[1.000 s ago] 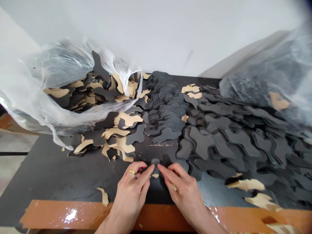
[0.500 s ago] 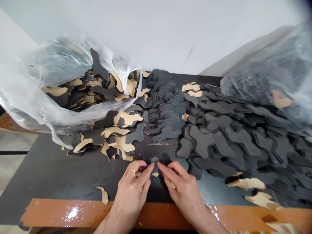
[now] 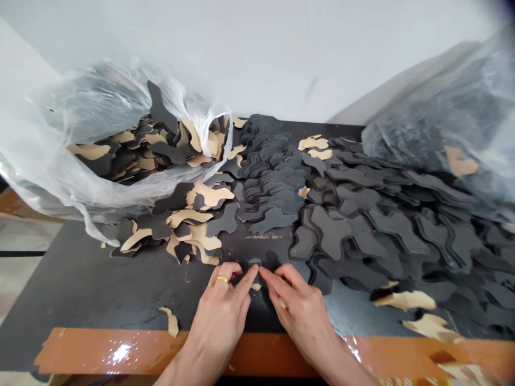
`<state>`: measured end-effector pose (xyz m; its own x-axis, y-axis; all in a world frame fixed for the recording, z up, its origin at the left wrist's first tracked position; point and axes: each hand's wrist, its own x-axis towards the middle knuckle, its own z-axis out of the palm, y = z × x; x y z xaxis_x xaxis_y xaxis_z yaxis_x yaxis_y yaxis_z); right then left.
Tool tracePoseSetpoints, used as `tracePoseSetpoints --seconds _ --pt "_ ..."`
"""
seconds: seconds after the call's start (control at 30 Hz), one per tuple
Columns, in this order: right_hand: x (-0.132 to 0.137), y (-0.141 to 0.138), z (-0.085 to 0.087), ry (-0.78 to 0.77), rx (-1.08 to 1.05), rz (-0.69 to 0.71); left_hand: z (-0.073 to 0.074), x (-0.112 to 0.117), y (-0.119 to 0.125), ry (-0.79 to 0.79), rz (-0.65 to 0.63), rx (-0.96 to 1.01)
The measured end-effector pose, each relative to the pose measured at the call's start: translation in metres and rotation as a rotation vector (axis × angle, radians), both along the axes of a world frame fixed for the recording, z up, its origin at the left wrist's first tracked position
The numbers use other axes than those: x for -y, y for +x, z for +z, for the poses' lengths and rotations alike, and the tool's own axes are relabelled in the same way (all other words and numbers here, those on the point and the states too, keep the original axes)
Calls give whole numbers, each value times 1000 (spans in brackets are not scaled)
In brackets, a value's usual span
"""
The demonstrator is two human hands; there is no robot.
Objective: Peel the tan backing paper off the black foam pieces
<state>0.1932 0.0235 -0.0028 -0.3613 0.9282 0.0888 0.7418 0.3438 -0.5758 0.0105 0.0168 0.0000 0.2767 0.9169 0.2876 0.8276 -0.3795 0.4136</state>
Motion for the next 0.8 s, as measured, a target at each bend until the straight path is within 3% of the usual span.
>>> tracePoseSetpoints --seconds 0.47,0.8 --pt "-1 -2 0 6 32 0 5 0 0 -57 51 -106" --pt "-2 -2 1 -20 1 3 12 -15 -8 -74 -170 -181"
